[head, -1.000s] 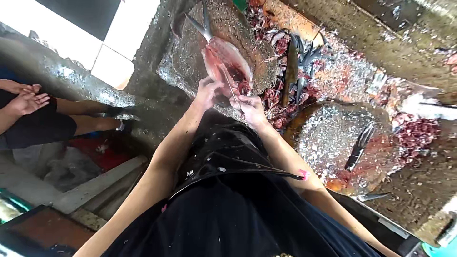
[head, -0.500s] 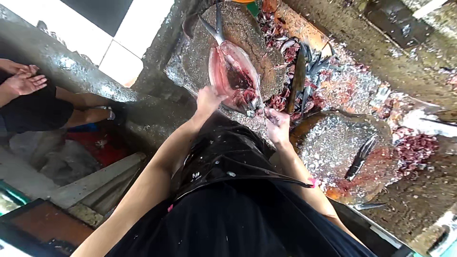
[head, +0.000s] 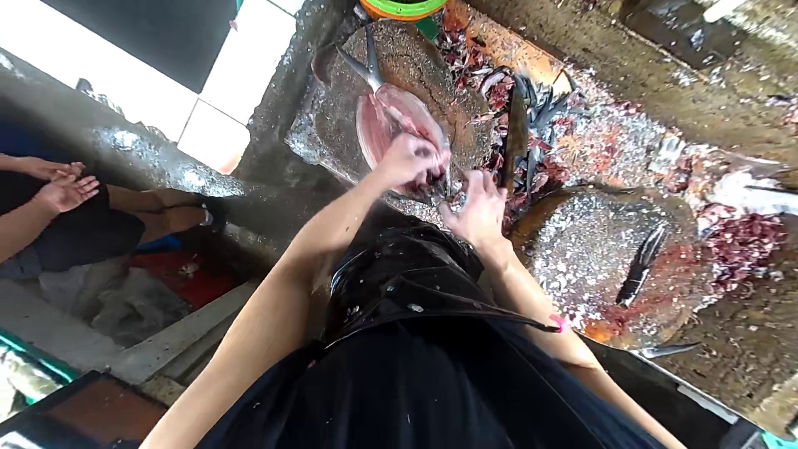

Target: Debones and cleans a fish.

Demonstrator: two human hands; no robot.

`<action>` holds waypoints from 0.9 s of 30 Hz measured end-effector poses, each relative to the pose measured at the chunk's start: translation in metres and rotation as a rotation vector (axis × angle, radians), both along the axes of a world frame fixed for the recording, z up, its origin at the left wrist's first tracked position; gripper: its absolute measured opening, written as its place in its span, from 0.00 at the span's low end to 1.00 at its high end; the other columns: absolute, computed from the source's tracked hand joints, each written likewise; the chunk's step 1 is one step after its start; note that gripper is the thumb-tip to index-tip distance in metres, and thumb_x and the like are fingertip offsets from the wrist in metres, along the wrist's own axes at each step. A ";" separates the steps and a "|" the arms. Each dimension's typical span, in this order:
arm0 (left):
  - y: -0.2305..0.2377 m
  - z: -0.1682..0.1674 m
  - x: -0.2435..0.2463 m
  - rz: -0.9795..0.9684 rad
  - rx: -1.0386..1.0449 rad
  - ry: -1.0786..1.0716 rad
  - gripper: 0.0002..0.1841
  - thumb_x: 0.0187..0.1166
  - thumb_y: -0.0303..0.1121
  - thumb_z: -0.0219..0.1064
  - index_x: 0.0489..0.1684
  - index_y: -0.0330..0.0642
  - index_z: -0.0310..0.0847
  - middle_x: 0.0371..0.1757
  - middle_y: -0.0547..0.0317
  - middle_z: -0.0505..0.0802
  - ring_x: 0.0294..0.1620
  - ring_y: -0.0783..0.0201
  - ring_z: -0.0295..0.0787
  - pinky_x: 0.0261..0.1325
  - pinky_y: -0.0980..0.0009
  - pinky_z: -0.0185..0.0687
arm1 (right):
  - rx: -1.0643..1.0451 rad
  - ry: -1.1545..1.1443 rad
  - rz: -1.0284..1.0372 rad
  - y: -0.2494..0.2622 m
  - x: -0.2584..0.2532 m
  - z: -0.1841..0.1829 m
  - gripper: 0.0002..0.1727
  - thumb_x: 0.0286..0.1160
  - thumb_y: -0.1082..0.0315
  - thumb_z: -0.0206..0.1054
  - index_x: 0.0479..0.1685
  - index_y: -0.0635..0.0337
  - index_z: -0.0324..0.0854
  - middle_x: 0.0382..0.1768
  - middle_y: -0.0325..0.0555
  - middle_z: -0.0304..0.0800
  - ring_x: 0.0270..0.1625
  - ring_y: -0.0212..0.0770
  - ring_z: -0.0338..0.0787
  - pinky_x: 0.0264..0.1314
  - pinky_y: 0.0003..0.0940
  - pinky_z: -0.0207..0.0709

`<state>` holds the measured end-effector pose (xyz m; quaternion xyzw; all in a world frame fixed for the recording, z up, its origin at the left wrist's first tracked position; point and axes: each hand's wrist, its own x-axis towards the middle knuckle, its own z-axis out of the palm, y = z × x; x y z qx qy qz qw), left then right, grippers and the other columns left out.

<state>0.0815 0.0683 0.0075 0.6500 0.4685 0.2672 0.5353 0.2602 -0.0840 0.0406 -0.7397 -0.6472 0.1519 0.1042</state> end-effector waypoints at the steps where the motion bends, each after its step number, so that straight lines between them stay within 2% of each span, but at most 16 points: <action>1: -0.020 -0.006 0.002 0.117 -0.031 -0.090 0.15 0.82 0.38 0.70 0.41 0.32 0.92 0.33 0.51 0.96 0.26 0.64 0.92 0.35 0.61 0.92 | 0.010 -0.014 0.061 0.000 -0.005 -0.001 0.41 0.56 0.39 0.73 0.68 0.58 0.79 0.59 0.60 0.87 0.57 0.62 0.88 0.55 0.68 0.75; 2: -0.030 -0.013 -0.003 0.339 -0.026 -0.137 0.13 0.82 0.34 0.68 0.45 0.29 0.90 0.36 0.48 0.96 0.30 0.61 0.92 0.38 0.59 0.92 | 0.005 -0.023 0.108 0.001 -0.008 -0.001 0.40 0.55 0.38 0.73 0.67 0.57 0.81 0.59 0.58 0.88 0.57 0.61 0.89 0.56 0.68 0.75; 4: -0.028 -0.025 -0.026 0.783 -0.049 -0.121 0.17 0.84 0.28 0.58 0.66 0.28 0.75 0.51 0.42 0.91 0.43 0.56 0.91 0.46 0.57 0.92 | -0.029 0.006 0.148 -0.001 -0.006 -0.002 0.38 0.55 0.40 0.72 0.64 0.57 0.83 0.58 0.55 0.90 0.56 0.59 0.90 0.57 0.67 0.75; 5: -0.030 -0.028 -0.039 0.897 -0.127 -0.117 0.20 0.83 0.28 0.56 0.72 0.32 0.69 0.54 0.45 0.88 0.44 0.58 0.89 0.46 0.59 0.90 | -0.073 0.050 0.132 -0.004 -0.002 -0.003 0.36 0.58 0.42 0.73 0.65 0.55 0.84 0.56 0.52 0.91 0.55 0.56 0.91 0.58 0.67 0.77; 6: -0.041 -0.027 -0.048 0.926 -0.228 -0.088 0.18 0.84 0.29 0.57 0.70 0.34 0.70 0.48 0.49 0.87 0.36 0.61 0.87 0.37 0.62 0.88 | -0.113 0.117 0.104 -0.009 0.003 -0.003 0.32 0.61 0.46 0.74 0.64 0.54 0.85 0.52 0.49 0.92 0.52 0.54 0.92 0.55 0.66 0.80; 7: -0.061 -0.021 -0.055 0.850 -0.369 -0.033 0.15 0.85 0.33 0.58 0.63 0.33 0.75 0.40 0.50 0.88 0.28 0.62 0.85 0.32 0.62 0.87 | -0.157 0.206 0.069 -0.016 0.009 -0.003 0.28 0.63 0.51 0.75 0.63 0.53 0.86 0.48 0.48 0.93 0.46 0.52 0.92 0.49 0.64 0.82; 8: -0.077 -0.012 -0.059 0.682 -0.550 0.009 0.16 0.87 0.37 0.59 0.59 0.32 0.81 0.39 0.48 0.91 0.28 0.59 0.87 0.34 0.60 0.88 | -0.195 0.306 0.034 -0.021 0.013 -0.003 0.24 0.66 0.55 0.76 0.63 0.51 0.87 0.44 0.47 0.93 0.41 0.50 0.91 0.43 0.62 0.82; 10: -0.095 -0.004 -0.060 0.329 -0.859 -0.059 0.22 0.89 0.44 0.60 0.65 0.33 0.82 0.51 0.47 0.96 0.42 0.56 0.95 0.49 0.58 0.92 | -0.250 0.520 -0.033 -0.028 0.017 -0.001 0.20 0.68 0.63 0.76 0.62 0.50 0.90 0.38 0.45 0.94 0.31 0.44 0.89 0.34 0.54 0.83; 11: -0.097 -0.006 -0.056 0.287 -0.882 -0.165 0.22 0.90 0.43 0.60 0.65 0.31 0.81 0.53 0.46 0.95 0.47 0.55 0.96 0.54 0.58 0.93 | -0.260 0.624 -0.042 -0.029 0.018 0.000 0.18 0.69 0.65 0.75 0.60 0.51 0.90 0.36 0.43 0.94 0.27 0.40 0.87 0.30 0.47 0.83; 13: -0.088 -0.010 -0.043 0.452 -0.786 -0.314 0.18 0.87 0.35 0.63 0.63 0.27 0.80 0.52 0.42 0.94 0.49 0.52 0.95 0.58 0.55 0.92 | -0.286 0.824 -0.040 -0.034 0.020 0.006 0.13 0.72 0.67 0.74 0.56 0.54 0.90 0.36 0.43 0.95 0.26 0.36 0.88 0.28 0.37 0.83; 15: -0.071 -0.018 -0.035 0.644 -0.721 -0.401 0.19 0.84 0.33 0.68 0.65 0.28 0.78 0.54 0.41 0.92 0.49 0.52 0.94 0.56 0.54 0.93 | -0.330 1.003 -0.008 -0.038 0.025 0.013 0.14 0.76 0.72 0.70 0.59 0.57 0.89 0.43 0.44 0.96 0.29 0.34 0.89 0.29 0.30 0.84; 17: -0.060 -0.021 -0.034 0.682 -0.698 -0.522 0.16 0.82 0.31 0.70 0.62 0.30 0.80 0.49 0.44 0.93 0.45 0.54 0.94 0.54 0.56 0.92 | -0.349 1.144 0.024 -0.035 0.026 0.018 0.15 0.75 0.76 0.62 0.56 0.60 0.90 0.42 0.45 0.95 0.24 0.32 0.82 0.24 0.25 0.76; 19: -0.060 -0.022 -0.036 0.637 -0.682 -0.656 0.10 0.82 0.25 0.67 0.56 0.32 0.81 0.43 0.48 0.92 0.40 0.57 0.92 0.51 0.59 0.92 | -0.348 1.209 0.050 -0.027 0.022 0.021 0.15 0.76 0.76 0.61 0.54 0.61 0.91 0.38 0.45 0.94 0.22 0.29 0.78 0.22 0.22 0.71; 22: -0.063 -0.025 -0.038 0.557 -0.655 -0.695 0.09 0.76 0.17 0.64 0.50 0.31 0.81 0.42 0.48 0.93 0.42 0.55 0.93 0.54 0.56 0.92 | -0.352 1.156 0.038 -0.012 0.017 0.019 0.10 0.75 0.72 0.68 0.49 0.62 0.92 0.37 0.42 0.96 0.22 0.27 0.79 0.24 0.23 0.73; 24: -0.064 -0.023 -0.039 0.544 -0.645 -0.687 0.11 0.75 0.17 0.68 0.52 0.29 0.81 0.44 0.45 0.93 0.44 0.53 0.94 0.56 0.55 0.93 | -0.378 1.045 0.035 -0.006 0.018 0.021 0.09 0.74 0.70 0.70 0.47 0.61 0.92 0.37 0.41 0.97 0.27 0.27 0.87 0.30 0.25 0.81; 27: -0.065 -0.023 -0.043 0.543 -0.629 -0.695 0.10 0.78 0.21 0.67 0.53 0.28 0.80 0.43 0.45 0.94 0.44 0.52 0.95 0.56 0.53 0.93 | -0.380 0.917 0.085 -0.002 0.020 0.024 0.09 0.71 0.66 0.74 0.44 0.58 0.93 0.35 0.40 0.97 0.33 0.29 0.92 0.41 0.31 0.87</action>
